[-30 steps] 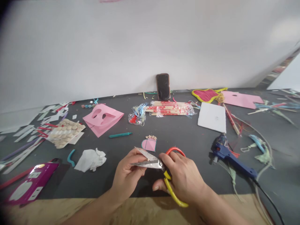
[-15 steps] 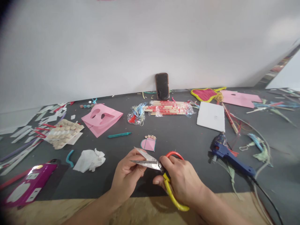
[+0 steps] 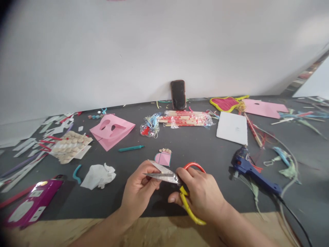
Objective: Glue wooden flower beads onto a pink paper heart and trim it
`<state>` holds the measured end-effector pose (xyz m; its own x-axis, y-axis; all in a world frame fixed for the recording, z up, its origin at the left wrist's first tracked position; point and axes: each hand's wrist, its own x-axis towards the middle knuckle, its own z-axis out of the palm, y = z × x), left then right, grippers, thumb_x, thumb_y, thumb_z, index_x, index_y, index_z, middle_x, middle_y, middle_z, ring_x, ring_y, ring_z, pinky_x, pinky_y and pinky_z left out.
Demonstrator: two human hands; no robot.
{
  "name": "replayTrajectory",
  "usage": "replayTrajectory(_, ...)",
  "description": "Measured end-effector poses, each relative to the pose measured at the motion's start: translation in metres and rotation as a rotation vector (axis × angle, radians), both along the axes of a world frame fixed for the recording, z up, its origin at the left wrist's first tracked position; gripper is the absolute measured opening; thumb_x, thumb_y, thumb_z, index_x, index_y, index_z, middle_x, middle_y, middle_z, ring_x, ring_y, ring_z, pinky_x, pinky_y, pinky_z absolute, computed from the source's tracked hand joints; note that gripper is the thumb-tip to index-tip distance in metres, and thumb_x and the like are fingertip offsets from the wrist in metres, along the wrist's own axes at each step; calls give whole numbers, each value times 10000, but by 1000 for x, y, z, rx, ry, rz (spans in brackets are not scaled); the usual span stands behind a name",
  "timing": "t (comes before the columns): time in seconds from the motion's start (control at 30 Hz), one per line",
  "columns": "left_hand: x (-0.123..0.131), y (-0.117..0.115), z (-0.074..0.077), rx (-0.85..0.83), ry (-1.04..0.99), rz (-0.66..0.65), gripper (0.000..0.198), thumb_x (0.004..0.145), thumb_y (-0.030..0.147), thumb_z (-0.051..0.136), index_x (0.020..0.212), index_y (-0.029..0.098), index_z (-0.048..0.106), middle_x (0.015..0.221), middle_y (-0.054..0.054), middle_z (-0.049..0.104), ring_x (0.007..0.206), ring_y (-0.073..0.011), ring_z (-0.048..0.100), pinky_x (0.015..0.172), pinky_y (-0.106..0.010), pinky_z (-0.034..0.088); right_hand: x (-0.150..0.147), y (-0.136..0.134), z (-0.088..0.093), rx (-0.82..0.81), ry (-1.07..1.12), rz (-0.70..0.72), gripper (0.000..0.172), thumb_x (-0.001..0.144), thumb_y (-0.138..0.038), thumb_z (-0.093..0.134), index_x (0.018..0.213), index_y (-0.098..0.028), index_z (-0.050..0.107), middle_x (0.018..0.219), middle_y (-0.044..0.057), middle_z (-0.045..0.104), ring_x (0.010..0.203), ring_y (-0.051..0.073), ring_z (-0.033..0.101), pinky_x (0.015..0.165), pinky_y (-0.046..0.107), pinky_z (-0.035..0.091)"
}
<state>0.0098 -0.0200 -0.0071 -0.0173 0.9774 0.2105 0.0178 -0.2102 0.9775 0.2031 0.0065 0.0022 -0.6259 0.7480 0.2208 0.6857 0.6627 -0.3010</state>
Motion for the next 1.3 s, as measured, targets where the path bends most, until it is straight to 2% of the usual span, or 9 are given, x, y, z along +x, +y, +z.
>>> replayTrajectory(0.17,0,-2,1,43,27,-1,91,860,204,577,819,185,657,843,-24,570,584,-82,523,510,-187,444,-1,-1,5,-21,12,-14,700,729,-784,468,1048,-169,566,769,66,618,648,218,614,546,296,442)
replayTrajectory(0.27,-1,-3,3,35,37,-21,108,862,203,567,829,185,669,856,-32,583,558,-77,507,496,-191,433,-3,-1,7,-25,18,-15,743,698,-809,465,1064,-171,568,790,75,614,670,222,612,566,303,457)
replayTrajectory(0.57,0,-2,0,6,20,-49,152,880,260,560,815,176,669,821,-32,574,539,-70,486,479,-190,408,-3,-1,-1,-51,64,25,672,802,-751,379,1043,-151,563,746,66,617,626,209,606,543,297,451)
replayTrajectory(0.83,2,-2,1,8,24,-47,172,895,248,538,790,171,651,801,-20,548,530,-61,474,479,-190,391,0,-5,-2,-44,20,27,434,927,-569,360,1013,-180,530,712,49,621,590,201,587,516,283,412)
replayTrajectory(0.97,2,-3,1,-8,38,-53,209,902,261,524,755,161,633,781,-23,538,557,-75,489,489,-193,394,0,-7,2,-78,-8,4,363,938,-526,368,925,-200,527,688,40,610,556,187,566,493,270,388)
replayTrajectory(1.13,2,-1,0,-16,10,-63,120,869,238,573,794,162,628,833,-38,546,676,-111,538,550,-199,430,-1,-5,1,-68,-6,0,389,939,-537,351,936,-193,531,697,45,618,570,187,575,505,270,402)
replayTrajectory(1.3,1,-1,-3,5,-14,-42,104,857,208,588,783,176,654,804,-17,544,604,-84,517,523,-190,434,-1,-2,0,-47,-1,-13,479,878,-618,423,1012,-175,550,734,55,615,600,192,589,530,278,426)
